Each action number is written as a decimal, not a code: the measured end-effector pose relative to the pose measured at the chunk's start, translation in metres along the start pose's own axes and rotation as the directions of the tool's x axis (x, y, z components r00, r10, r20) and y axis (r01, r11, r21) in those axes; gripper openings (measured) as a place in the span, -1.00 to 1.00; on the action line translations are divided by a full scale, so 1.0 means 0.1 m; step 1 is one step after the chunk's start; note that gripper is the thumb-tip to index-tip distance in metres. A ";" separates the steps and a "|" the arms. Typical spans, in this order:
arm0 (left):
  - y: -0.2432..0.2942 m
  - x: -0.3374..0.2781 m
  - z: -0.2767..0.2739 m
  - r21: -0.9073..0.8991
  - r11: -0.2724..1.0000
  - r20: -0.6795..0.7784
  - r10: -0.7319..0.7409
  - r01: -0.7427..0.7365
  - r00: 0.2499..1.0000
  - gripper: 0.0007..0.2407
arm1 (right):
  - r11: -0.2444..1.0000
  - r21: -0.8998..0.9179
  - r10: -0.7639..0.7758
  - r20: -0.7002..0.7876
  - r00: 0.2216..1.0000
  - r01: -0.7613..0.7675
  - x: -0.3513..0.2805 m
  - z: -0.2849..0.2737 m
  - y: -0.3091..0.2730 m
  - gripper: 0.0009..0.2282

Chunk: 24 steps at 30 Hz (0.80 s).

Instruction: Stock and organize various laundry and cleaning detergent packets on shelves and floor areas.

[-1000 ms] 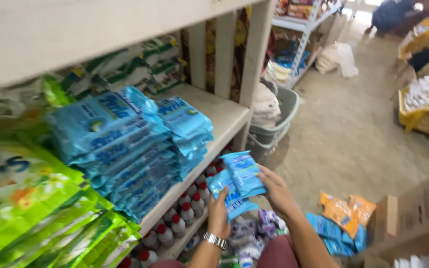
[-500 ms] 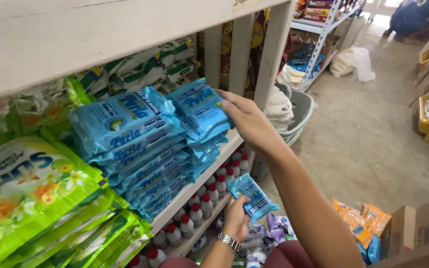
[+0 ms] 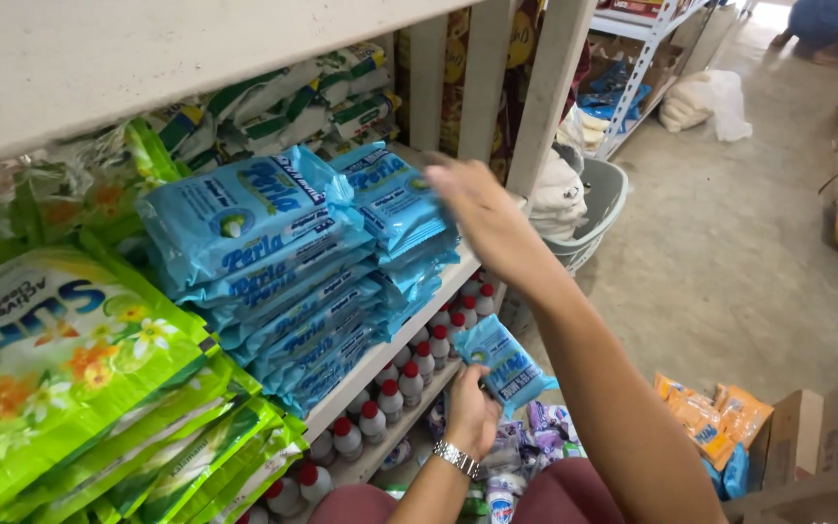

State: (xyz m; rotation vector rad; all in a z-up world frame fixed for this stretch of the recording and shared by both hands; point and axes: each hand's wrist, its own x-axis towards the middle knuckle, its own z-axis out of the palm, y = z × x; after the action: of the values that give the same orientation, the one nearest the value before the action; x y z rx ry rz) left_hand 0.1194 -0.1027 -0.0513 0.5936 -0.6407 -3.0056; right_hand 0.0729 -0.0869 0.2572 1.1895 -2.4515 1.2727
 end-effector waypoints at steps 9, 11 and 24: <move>0.23 -0.20 0.14 -0.068 0.994 0.144 0.097 -0.088 0.985 -0.72 | 0.983 -0.120 0.137 -0.022 0.990 -0.138 -1.37 0.53 1.67 -0.61; 0.23 -0.22 0.19 0.017 0.975 0.141 0.217 -0.222 0.966 -0.66 | 0.898 -0.025 0.439 0.068 0.896 -0.439 -1.53 0.50 1.58 -0.56; 0.37 -0.44 0.46 0.238 0.944 0.133 0.203 -0.230 0.970 -0.73 | 0.778 0.418 0.480 0.086 0.873 -0.469 -1.62 0.03 1.61 -0.52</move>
State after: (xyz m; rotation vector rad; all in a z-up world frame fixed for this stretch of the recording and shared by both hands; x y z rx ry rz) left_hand 0.1411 -0.1145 0.0186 0.3409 -1.0325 -2.7839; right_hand 0.0715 0.0591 0.0813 0.6012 -2.6321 2.0337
